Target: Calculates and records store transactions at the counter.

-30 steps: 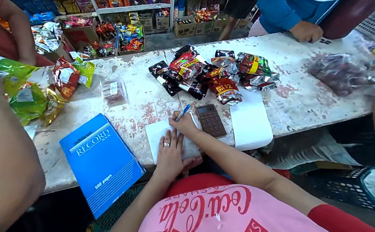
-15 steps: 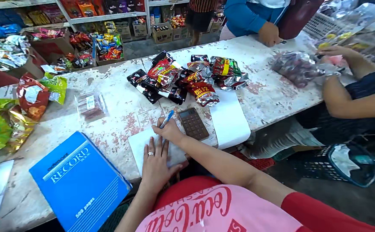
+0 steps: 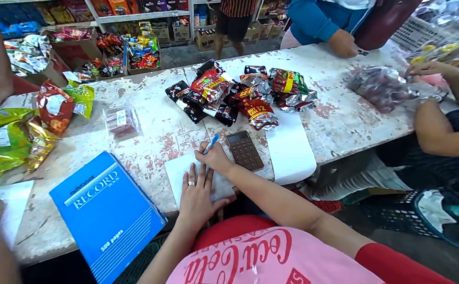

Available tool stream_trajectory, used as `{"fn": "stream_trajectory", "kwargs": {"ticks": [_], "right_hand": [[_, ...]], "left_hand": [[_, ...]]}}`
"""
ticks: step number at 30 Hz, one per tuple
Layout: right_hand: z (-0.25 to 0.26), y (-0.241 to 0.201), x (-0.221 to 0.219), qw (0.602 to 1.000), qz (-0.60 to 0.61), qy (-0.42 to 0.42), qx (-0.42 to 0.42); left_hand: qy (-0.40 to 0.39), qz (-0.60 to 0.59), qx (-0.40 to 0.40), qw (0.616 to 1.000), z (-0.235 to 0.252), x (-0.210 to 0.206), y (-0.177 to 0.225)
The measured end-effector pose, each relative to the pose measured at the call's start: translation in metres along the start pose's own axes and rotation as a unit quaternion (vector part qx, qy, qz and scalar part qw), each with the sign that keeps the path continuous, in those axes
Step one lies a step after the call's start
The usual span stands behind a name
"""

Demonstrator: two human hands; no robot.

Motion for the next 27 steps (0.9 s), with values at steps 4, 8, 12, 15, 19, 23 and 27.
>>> {"fn": "stream_trajectory", "kwargs": {"ticks": [4, 8, 12, 15, 19, 23, 27], "right_hand": [[0.0000, 0.0018, 0.0001, 1.000, 0.009, 0.002, 0.003], [-0.0021, -0.0002, 0.0016, 1.000, -0.004, -0.003, 0.015], [-0.0003, 0.0005, 0.0078, 1.000, 0.015, 0.021, -0.005], [-0.0008, 0.0007, 0.0084, 0.999, 0.020, 0.030, -0.006], [0.0006, 0.0004, 0.0078, 1.000, -0.002, 0.018, -0.014], [0.0010, -0.0015, 0.0080, 1.000, -0.017, 0.011, -0.015], [0.0025, -0.0015, 0.0097, 0.999, -0.018, 0.026, 0.003]], "left_hand": [[-0.032, -0.008, 0.011, 0.999, -0.0002, -0.0028, -0.0007], [-0.030, -0.018, 0.013, 0.999, -0.0008, -0.0040, -0.0016], [-0.019, -0.028, 0.012, 0.999, -0.0001, -0.0052, -0.0016], [-0.014, -0.024, 0.010, 1.000, -0.0006, -0.0049, -0.0015], [-0.019, -0.018, 0.012, 1.000, -0.0005, -0.0055, -0.0020], [-0.014, -0.012, 0.011, 1.000, -0.0001, -0.0048, -0.0015], [-0.016, -0.009, 0.011, 1.000, 0.0001, -0.0039, -0.0014]]}}
Point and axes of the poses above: each hand's wrist, its own z-axis towards the middle knuckle, its own x-axis out of the back of the hand, y = z × x, the point moved 10 cm from there along z, towards the middle knuckle, and after that the axes turned 6 degrees about y, right-handed, at the moved point
